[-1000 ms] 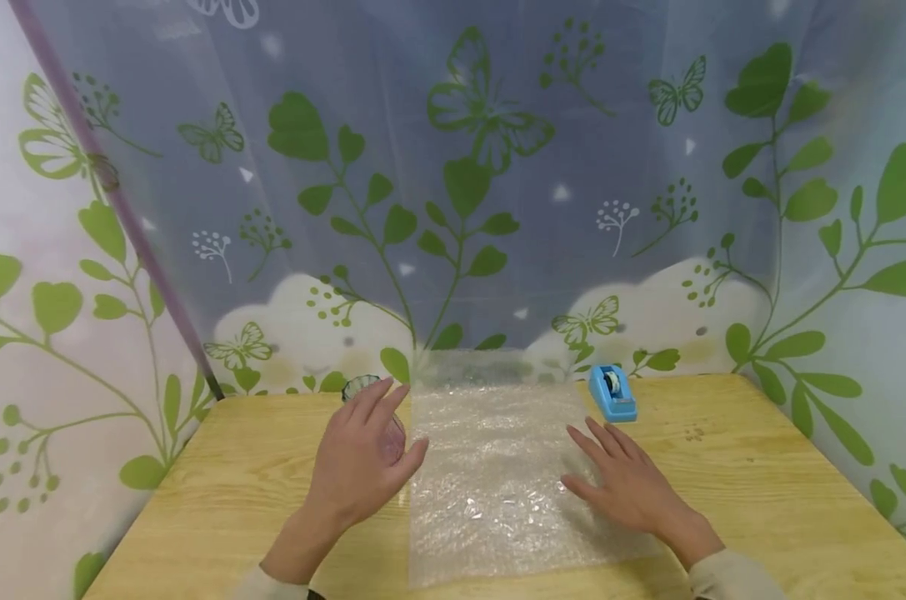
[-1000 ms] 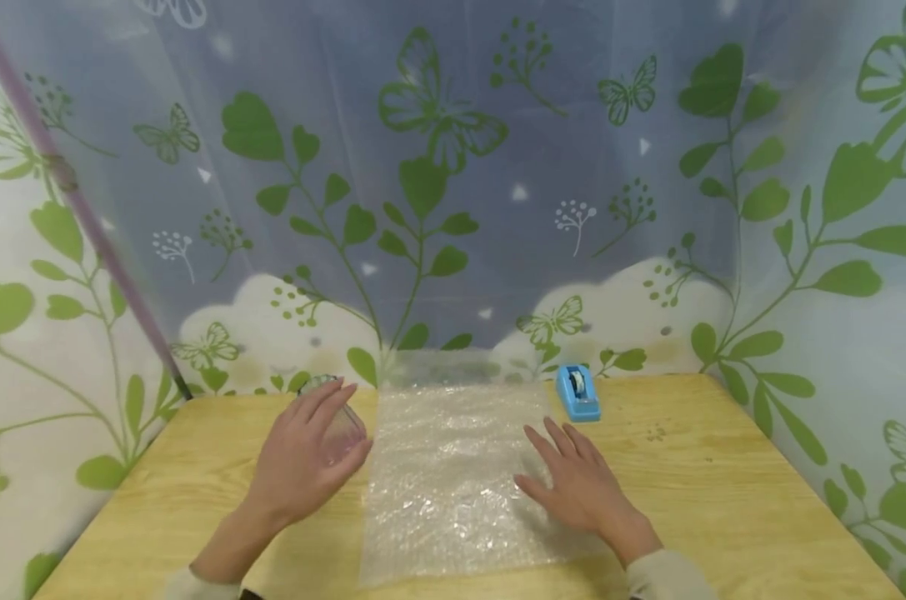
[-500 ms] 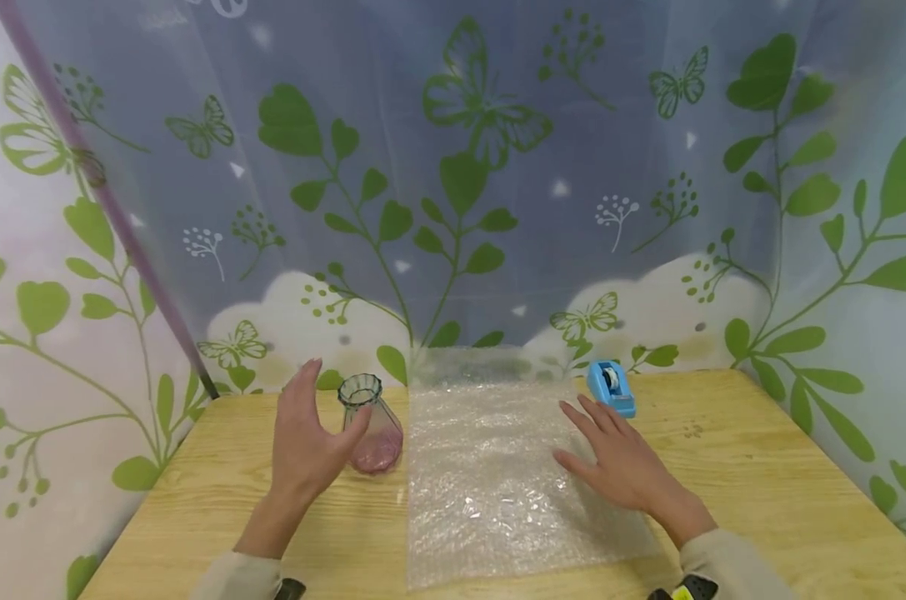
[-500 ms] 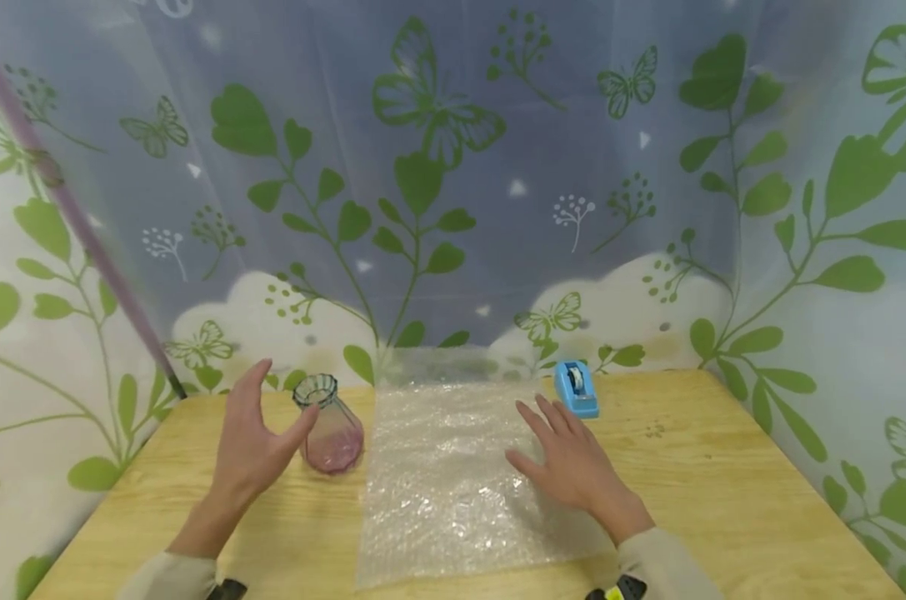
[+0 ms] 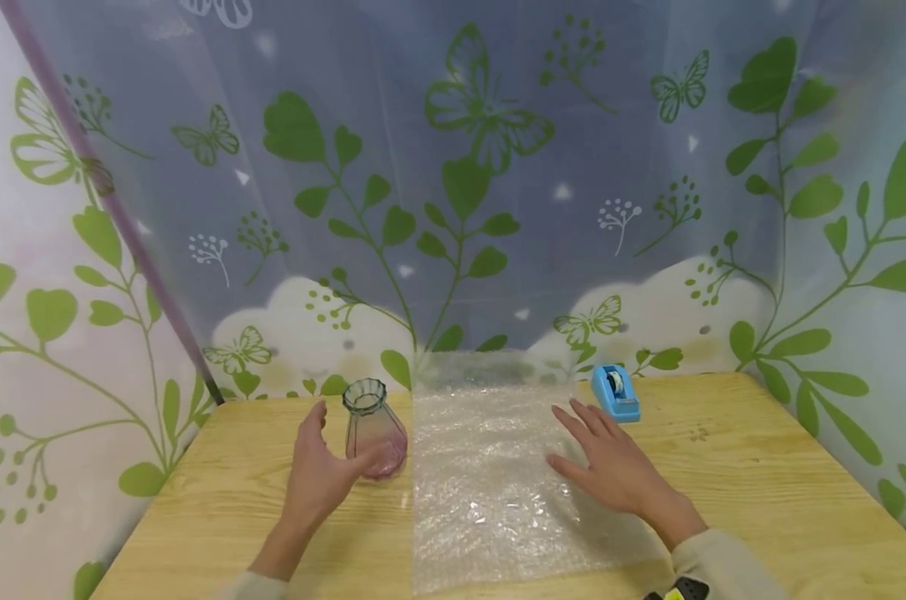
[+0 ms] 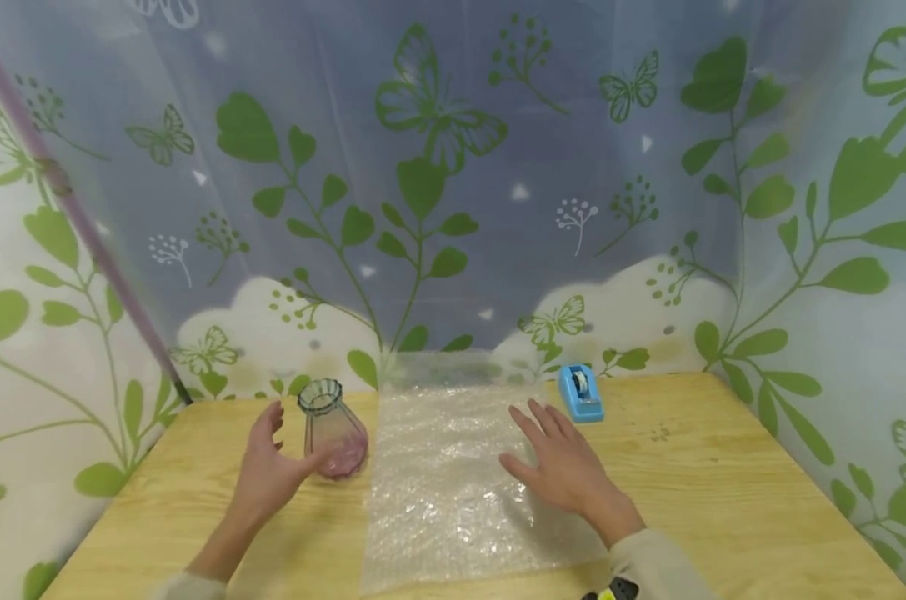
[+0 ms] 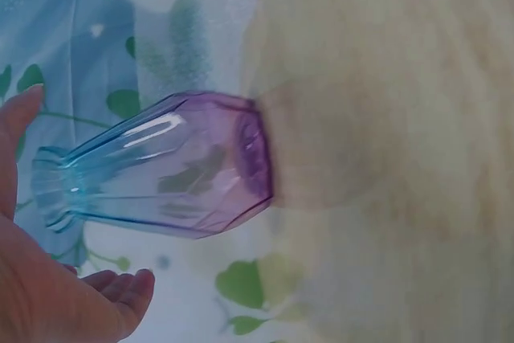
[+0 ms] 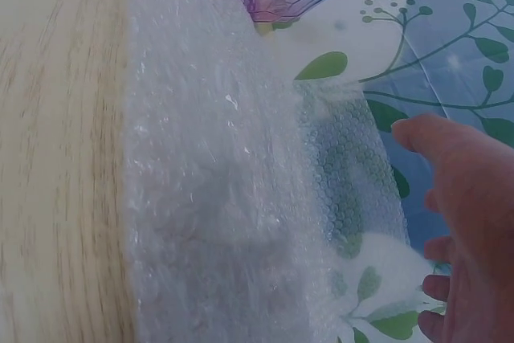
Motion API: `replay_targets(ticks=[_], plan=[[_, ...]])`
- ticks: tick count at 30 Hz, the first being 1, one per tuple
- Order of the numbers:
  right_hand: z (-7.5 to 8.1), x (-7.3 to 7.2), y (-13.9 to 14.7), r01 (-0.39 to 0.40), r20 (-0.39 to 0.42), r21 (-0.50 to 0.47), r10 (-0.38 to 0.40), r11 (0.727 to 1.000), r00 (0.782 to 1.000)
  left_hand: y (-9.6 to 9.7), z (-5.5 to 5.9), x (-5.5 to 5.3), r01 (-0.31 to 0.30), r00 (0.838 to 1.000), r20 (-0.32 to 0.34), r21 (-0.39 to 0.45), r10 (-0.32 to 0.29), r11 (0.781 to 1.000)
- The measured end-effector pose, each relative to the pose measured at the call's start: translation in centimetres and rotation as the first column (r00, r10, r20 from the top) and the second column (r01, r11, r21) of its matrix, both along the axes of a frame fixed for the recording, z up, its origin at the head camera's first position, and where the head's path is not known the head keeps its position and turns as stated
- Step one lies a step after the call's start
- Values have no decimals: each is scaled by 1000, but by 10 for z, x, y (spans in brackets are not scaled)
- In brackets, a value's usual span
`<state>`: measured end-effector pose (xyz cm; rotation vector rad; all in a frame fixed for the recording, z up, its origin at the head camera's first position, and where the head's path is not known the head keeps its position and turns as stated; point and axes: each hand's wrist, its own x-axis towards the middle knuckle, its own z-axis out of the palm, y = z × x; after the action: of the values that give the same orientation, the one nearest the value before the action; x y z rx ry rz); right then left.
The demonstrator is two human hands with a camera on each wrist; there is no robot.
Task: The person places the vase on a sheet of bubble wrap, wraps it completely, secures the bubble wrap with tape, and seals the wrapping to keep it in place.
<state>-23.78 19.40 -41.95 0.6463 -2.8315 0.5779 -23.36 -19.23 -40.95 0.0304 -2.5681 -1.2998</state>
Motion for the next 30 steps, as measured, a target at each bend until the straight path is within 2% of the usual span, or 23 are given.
replay_targets(ticks=[4, 9, 16, 22, 30], plan=[[-1, 1, -3, -8, 4, -7, 8, 1000, 1000, 3, -13, -2, 13, 999, 38, 57, -15, 998], [-6, 0, -6, -8, 11, -8, 8, 1000, 1000, 7, -23, -4, 23, 999, 49, 40, -25, 999], [-14, 0, -8, -4, 20, -8, 4, 1000, 1000, 12, -32, -8, 40, 998, 44, 38, -42, 998], [-17, 2, -10, -7, 28, -11, 7, 1000, 1000, 12, -40, -16, 61, 998, 21, 114, -64, 992], [-24, 5, -7, 11, 48, -12, -11, 1000, 999, 10, -50, -23, 67, 995, 65, 121, -75, 990]])
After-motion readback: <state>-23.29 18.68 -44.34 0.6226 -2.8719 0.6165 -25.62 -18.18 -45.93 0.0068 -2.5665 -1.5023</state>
